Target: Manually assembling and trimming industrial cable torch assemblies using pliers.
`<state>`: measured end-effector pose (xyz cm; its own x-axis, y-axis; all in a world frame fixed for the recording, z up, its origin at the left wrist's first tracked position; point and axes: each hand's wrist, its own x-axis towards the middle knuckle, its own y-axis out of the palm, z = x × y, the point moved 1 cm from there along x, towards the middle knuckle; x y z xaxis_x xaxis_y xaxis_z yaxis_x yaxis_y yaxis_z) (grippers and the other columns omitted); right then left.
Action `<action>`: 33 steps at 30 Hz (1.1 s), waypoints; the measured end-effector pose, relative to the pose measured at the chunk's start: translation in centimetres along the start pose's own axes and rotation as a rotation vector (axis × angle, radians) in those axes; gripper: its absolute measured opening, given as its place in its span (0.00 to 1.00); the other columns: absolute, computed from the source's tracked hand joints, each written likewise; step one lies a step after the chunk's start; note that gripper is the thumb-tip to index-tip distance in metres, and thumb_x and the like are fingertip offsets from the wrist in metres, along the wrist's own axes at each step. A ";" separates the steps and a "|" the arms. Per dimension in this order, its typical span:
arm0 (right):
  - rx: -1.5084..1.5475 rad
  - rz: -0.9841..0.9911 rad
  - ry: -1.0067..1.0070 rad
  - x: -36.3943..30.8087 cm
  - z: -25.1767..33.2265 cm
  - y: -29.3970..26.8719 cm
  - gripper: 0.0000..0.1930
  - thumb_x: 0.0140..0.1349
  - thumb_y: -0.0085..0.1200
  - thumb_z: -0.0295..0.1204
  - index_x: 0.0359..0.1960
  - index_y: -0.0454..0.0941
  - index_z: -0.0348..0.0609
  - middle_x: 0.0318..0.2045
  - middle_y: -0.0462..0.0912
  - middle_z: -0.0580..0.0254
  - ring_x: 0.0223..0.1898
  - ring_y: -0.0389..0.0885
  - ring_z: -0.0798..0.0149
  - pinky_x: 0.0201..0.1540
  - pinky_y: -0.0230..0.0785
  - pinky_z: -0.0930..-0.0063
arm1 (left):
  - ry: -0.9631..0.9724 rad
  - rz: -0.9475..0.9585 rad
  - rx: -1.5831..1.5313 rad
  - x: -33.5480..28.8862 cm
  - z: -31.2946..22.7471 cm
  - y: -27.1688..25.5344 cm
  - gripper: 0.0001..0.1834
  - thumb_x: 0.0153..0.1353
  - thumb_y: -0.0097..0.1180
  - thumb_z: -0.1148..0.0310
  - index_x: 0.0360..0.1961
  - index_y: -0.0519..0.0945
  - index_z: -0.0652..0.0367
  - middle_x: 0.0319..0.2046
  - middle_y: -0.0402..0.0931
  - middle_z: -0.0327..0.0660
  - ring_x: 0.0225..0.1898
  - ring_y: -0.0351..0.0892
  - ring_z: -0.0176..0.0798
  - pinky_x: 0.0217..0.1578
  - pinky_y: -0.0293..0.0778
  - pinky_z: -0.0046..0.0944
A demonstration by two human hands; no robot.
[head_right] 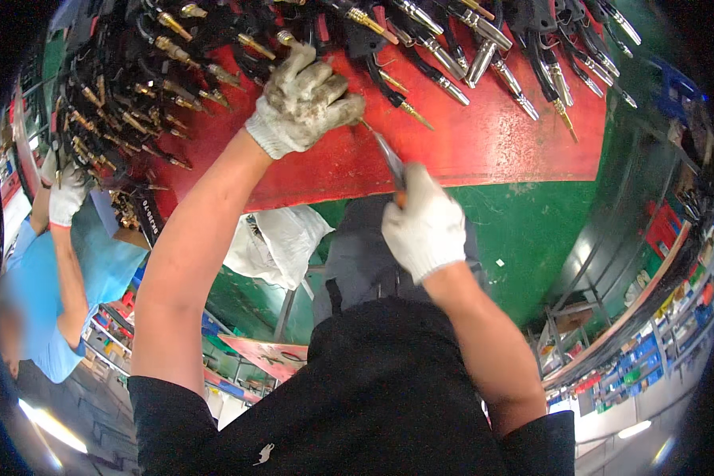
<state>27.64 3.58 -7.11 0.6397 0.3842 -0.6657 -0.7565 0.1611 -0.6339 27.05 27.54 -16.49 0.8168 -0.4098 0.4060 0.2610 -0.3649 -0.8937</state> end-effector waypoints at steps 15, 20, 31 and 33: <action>0.895 0.361 0.154 -1.8 -7.1 3.1 0.17 0.64 0.57 0.34 0.51 0.75 0.38 0.32 0.80 0.61 0.34 0.79 0.65 0.40 0.73 0.70 | -0.173 0.230 0.167 1.4 -2.3 -0.7 0.19 0.44 0.70 0.54 0.39 0.85 0.41 0.41 0.82 0.31 0.47 0.76 0.40 0.59 0.66 0.57; 1.210 0.506 0.241 0.0 -3.7 3.2 0.18 0.66 0.58 0.36 0.50 0.75 0.35 0.28 0.77 0.68 0.30 0.74 0.75 0.31 0.68 0.79 | -0.255 0.203 0.237 0.8 -3.8 -0.9 0.20 0.45 0.70 0.53 0.42 0.84 0.37 0.44 0.80 0.30 0.52 0.74 0.41 0.62 0.63 0.58; 1.556 0.559 0.133 2.4 0.8 7.6 0.13 0.69 0.55 0.34 0.48 0.73 0.39 0.34 0.81 0.61 0.33 0.80 0.71 0.34 0.74 0.77 | -0.204 0.090 0.344 -0.6 -3.5 0.7 0.19 0.47 0.70 0.55 0.43 0.83 0.31 0.45 0.78 0.27 0.53 0.71 0.41 0.63 0.59 0.61; 1.628 0.523 0.125 2.4 1.6 7.5 0.13 0.69 0.55 0.34 0.49 0.73 0.40 0.34 0.81 0.61 0.33 0.80 0.70 0.34 0.74 0.77 | -0.225 0.099 0.347 -0.8 -3.6 0.7 0.18 0.48 0.69 0.55 0.43 0.83 0.31 0.46 0.77 0.26 0.54 0.70 0.40 0.64 0.58 0.61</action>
<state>23.28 7.13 -12.83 0.2439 0.6378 -0.7306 -0.1701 0.7698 0.6152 24.68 24.58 -16.78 0.9285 -0.2218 0.2978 0.3024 -0.0139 -0.9531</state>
